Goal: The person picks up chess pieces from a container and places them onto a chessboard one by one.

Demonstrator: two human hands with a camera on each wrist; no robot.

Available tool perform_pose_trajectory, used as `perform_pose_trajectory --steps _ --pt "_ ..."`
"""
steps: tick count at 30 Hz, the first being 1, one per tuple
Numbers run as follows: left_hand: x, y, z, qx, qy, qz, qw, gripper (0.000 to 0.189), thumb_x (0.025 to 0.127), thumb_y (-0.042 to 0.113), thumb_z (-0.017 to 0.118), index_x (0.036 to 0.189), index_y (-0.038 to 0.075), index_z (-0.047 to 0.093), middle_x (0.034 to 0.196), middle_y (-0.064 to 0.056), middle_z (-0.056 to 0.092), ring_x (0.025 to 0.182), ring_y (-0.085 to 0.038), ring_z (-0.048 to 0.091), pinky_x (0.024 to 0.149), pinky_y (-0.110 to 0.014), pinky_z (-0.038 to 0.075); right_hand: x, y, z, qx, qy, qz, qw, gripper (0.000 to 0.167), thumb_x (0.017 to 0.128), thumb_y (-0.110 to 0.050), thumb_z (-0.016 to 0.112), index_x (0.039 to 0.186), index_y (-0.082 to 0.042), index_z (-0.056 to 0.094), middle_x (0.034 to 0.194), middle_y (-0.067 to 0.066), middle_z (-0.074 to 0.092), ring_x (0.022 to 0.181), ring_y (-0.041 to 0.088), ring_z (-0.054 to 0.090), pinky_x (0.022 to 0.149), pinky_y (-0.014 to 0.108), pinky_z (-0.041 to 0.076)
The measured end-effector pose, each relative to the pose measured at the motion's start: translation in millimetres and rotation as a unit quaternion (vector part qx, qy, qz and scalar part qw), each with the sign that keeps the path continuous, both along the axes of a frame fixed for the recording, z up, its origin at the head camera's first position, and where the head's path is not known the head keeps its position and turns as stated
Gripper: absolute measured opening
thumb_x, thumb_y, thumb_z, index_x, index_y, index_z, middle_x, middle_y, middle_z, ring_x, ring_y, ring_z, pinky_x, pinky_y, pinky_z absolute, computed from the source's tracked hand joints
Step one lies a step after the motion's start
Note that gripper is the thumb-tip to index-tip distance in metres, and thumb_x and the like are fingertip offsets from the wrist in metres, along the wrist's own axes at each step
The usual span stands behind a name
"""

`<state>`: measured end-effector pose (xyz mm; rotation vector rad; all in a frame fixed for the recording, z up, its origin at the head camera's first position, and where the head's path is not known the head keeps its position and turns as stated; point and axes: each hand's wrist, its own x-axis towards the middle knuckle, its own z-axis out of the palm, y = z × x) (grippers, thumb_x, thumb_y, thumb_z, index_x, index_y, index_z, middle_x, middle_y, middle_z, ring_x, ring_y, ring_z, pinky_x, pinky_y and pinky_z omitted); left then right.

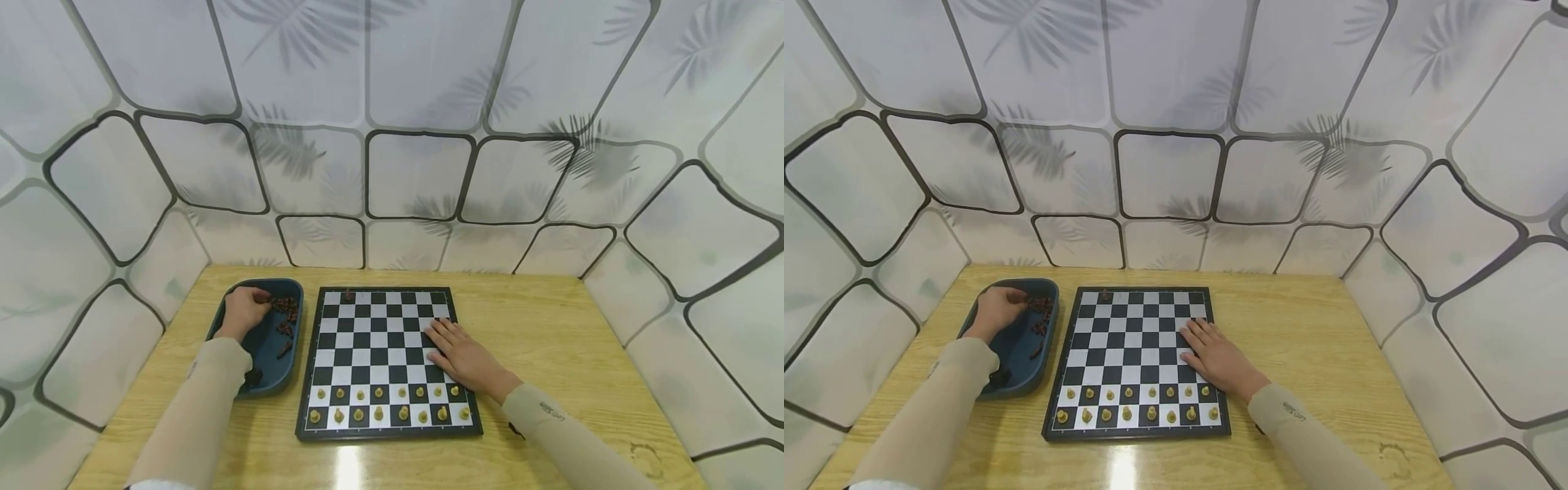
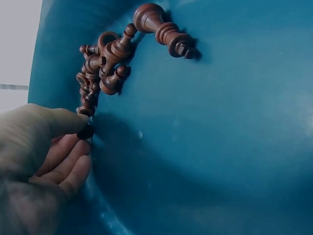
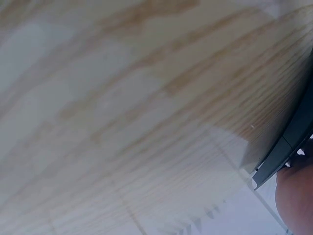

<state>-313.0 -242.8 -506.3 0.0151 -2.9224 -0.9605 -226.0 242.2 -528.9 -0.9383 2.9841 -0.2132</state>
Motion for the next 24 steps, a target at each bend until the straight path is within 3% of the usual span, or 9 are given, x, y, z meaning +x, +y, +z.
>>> perform_pose_trajectory --steps 11,16,24 --pt "2.3 1.0 2.4 -0.006 -0.040 0.005 0.9992 0.031 0.096 0.007 0.067 0.119 -0.013 0.072 0.118 -0.033 0.073 0.110 -0.048 0.069 0.092 -0.056 0.058 0.1 0.0 0.0 0.002 0.001 0.001 1.0000 0.062 0.113 -0.043 0.044 0.162 -0.005 0.040 0.170 0.017 0.037 0.159 0.038 0.031 0.130 0.052 0.028" --pt "3.9 0.1 0.7 0.003 -0.023 0.008 0.9997 0.024 0.095 0.006 0.068 0.111 -0.010 0.075 0.110 -0.030 0.075 0.101 -0.045 0.071 0.087 -0.055 0.059 -0.1 -0.4 -0.3 0.000 0.000 0.001 1.0000 0.062 0.113 -0.043 0.044 0.162 -0.006 0.040 0.170 0.017 0.037 0.160 0.038 0.031 0.130 0.052 0.027" --pt "2.7 0.7 2.0 0.019 0.028 0.001 0.9994 0.022 0.096 0.009 0.067 0.110 -0.008 0.072 0.108 -0.029 0.074 0.100 -0.045 0.069 0.095 -0.061 0.051 0.9 -0.8 1.3 -0.005 -0.001 0.000 1.0000 0.062 0.112 -0.042 0.045 0.162 -0.005 0.040 0.169 0.017 0.037 0.159 0.038 0.031 0.130 0.052 0.027"
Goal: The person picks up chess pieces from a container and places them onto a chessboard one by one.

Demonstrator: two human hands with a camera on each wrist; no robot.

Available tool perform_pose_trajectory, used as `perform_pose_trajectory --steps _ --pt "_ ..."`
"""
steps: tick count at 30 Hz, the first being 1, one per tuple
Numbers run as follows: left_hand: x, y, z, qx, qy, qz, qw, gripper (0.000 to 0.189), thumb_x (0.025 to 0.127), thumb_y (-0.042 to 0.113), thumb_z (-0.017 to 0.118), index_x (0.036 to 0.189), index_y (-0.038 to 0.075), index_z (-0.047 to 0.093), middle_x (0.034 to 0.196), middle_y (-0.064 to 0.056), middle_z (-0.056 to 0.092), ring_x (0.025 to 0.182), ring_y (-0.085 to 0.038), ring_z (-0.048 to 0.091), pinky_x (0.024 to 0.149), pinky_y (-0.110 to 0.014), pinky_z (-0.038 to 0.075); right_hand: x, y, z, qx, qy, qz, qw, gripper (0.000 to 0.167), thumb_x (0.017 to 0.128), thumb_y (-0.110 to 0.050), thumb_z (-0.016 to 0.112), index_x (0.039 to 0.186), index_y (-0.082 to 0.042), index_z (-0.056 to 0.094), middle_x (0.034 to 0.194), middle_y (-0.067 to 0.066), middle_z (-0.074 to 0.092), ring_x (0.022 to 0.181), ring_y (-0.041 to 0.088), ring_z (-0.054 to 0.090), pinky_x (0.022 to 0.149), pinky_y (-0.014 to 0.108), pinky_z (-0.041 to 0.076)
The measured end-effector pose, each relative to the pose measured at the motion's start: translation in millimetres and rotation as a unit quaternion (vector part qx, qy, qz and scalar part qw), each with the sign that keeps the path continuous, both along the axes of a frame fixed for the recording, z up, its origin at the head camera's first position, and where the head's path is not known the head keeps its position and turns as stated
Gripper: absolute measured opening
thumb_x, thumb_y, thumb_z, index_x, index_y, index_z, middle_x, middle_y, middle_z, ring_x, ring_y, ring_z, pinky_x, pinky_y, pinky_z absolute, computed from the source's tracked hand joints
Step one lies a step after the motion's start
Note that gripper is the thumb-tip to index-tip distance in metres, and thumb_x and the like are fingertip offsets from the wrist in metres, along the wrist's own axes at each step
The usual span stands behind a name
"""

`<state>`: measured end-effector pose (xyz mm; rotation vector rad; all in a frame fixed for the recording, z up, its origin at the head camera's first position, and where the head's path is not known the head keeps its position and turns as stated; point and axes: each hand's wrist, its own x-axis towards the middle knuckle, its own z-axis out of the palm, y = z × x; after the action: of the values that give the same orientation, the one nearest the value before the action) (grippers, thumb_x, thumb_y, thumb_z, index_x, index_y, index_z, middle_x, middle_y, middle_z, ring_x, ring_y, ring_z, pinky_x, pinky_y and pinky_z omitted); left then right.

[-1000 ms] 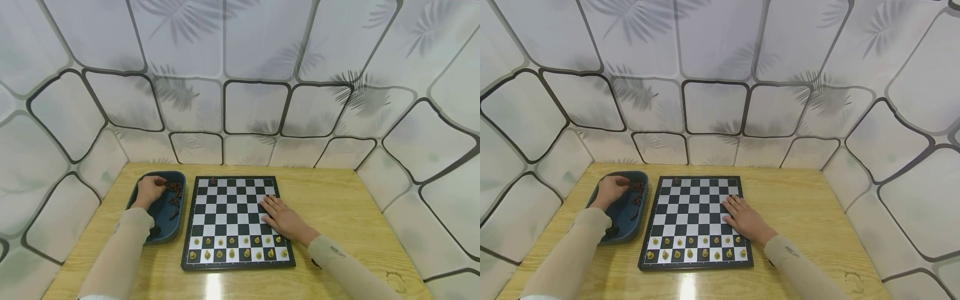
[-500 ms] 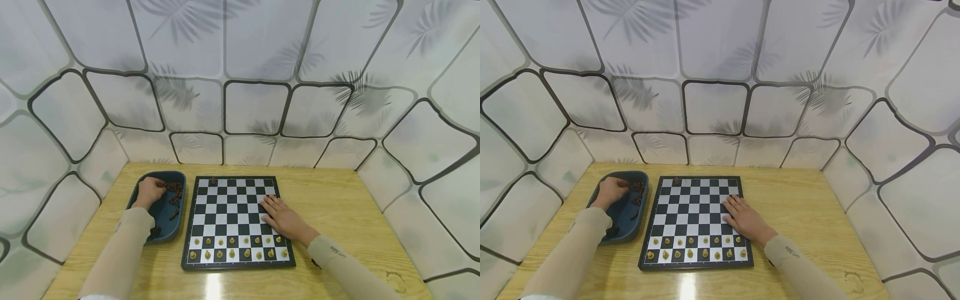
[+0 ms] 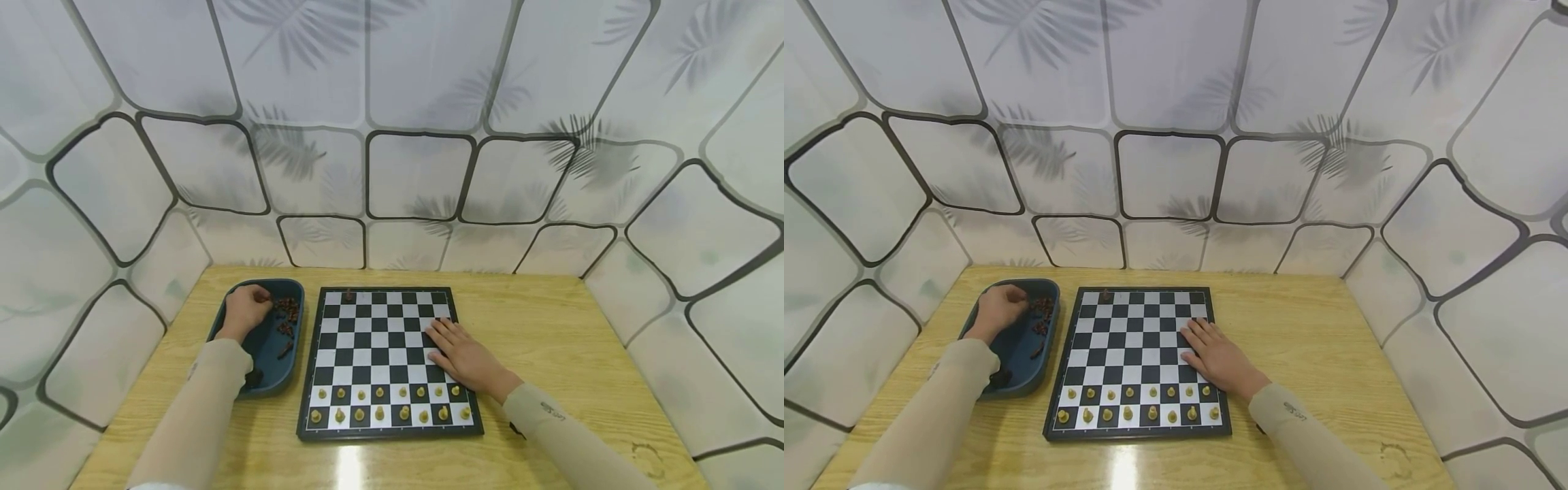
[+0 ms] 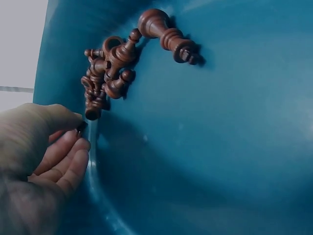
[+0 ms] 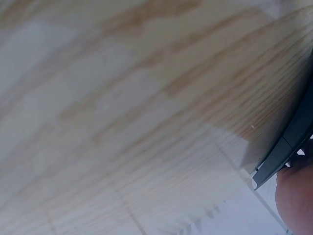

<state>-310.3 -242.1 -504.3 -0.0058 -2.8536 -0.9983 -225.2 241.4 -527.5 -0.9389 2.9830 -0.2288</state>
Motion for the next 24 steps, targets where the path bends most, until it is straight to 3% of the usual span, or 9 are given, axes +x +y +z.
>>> perform_pose_trajectory --steps 7,11,18,24 --pt "-0.1 8.4 9.6 0.027 0.013 0.023 0.9993 0.027 0.099 0.014 0.066 0.116 -0.006 0.070 0.113 -0.029 0.073 0.098 -0.041 0.070 0.083 -0.053 0.058 -1.2 1.0 -2.6 -0.001 0.002 0.000 1.0000 0.062 0.112 -0.042 0.045 0.162 -0.005 0.040 0.169 0.017 0.037 0.159 0.038 0.031 0.129 0.053 0.027" --pt "0.2 14.0 17.2 0.048 0.038 0.031 0.9977 0.028 0.099 0.015 0.066 0.119 -0.006 0.071 0.114 -0.028 0.073 0.100 -0.041 0.071 0.081 -0.052 0.059 -1.5 1.6 -3.8 0.003 0.006 0.001 1.0000 0.062 0.112 -0.042 0.045 0.162 -0.006 0.040 0.169 0.017 0.037 0.159 0.038 0.031 0.129 0.053 0.028" --pt "-1.9 27.0 31.8 0.064 0.096 0.014 0.9932 0.025 0.100 0.011 0.069 0.116 -0.007 0.071 0.111 -0.029 0.074 0.100 -0.044 0.071 0.085 -0.056 0.058 -1.4 2.3 -4.9 0.000 0.012 0.003 0.9999 0.061 0.112 -0.041 0.046 0.161 -0.005 0.041 0.169 0.018 0.038 0.159 0.039 0.032 0.129 0.053 0.028" --pt "-8.5 42.2 40.7 0.070 0.115 0.000 0.9908 0.021 0.099 0.007 0.070 0.115 -0.007 0.071 0.111 -0.029 0.075 0.101 -0.044 0.073 0.087 -0.056 0.060 -1.4 2.0 -4.8 0.002 0.009 0.003 1.0000 0.062 0.112 -0.043 0.045 0.162 -0.006 0.040 0.169 0.017 0.038 0.159 0.038 0.031 0.129 0.052 0.028"
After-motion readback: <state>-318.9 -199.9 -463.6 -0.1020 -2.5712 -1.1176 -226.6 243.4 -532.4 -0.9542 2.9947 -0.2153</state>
